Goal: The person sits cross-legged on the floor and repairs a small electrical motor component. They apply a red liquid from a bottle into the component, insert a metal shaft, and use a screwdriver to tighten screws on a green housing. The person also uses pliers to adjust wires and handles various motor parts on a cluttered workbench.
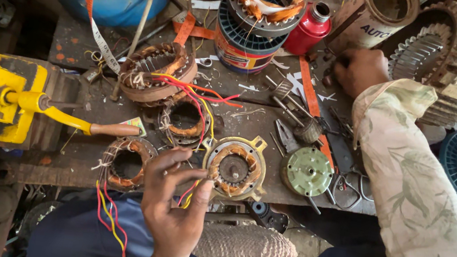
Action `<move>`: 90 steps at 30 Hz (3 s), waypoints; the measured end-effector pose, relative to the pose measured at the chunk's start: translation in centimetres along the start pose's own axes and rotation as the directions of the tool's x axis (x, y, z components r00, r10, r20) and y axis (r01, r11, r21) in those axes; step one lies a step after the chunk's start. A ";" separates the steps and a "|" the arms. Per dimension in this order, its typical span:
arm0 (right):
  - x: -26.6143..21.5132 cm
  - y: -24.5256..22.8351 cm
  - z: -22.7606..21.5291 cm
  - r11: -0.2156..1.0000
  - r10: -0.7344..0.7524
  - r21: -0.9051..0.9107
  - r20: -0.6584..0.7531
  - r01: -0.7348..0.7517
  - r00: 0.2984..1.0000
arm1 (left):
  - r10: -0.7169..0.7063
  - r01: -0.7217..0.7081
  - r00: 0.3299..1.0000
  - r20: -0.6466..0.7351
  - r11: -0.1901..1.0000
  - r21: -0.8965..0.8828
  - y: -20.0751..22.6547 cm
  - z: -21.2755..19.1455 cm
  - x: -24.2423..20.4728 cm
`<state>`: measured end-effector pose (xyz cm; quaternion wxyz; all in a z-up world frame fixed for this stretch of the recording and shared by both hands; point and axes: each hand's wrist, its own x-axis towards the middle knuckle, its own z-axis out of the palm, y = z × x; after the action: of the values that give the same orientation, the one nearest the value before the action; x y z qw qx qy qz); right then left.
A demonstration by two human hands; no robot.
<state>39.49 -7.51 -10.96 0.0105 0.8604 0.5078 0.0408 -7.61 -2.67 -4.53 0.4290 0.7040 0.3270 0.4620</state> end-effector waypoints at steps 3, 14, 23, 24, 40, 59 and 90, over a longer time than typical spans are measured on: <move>-0.6 -0.9 -1.7 0.972 0.095 0.226 -0.166 -0.056 0.982 | 0.007 -0.007 0.999 -0.041 1.000 -0.014 -0.1 0.0 -0.1; -15.9 -9.6 -14.2 0.452 0.241 0.838 0.214 -0.304 0.947 | 0.290 -0.303 0.949 -0.125 0.948 -0.100 3.6 2.1 -1.6; -24.0 -14.0 -14.7 -0.154 0.173 0.955 0.279 -0.254 0.944 | -0.049 0.102 0.960 0.275 0.978 -0.180 8.5 8.9 -2.7; -24.2 -14.1 -14.5 -0.154 0.177 0.948 0.302 -0.277 0.937 | -0.063 0.118 0.962 0.265 0.973 -0.198 8.3 9.2 -3.0; -24.0 -11.0 -11.7 -0.543 0.326 0.839 0.253 -0.039 0.911 | -0.222 0.310 0.921 0.321 0.916 -0.255 6.2 14.1 0.5; -22.3 -5.3 -13.2 -0.344 0.628 0.929 0.117 0.139 0.769 | -0.173 0.002 0.899 0.403 0.920 0.392 -0.9 33.3 12.8; -24.5 -16.8 -14.5 0.200 0.239 0.980 -0.072 0.023 0.968 | -0.087 0.247 0.923 0.374 0.880 -0.405 6.0 8.6 -1.2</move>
<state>11.90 -21.14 0.98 -0.5886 0.6984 0.3562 -0.1974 0.30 -8.80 -1.30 0.6676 0.6256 0.1928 0.3546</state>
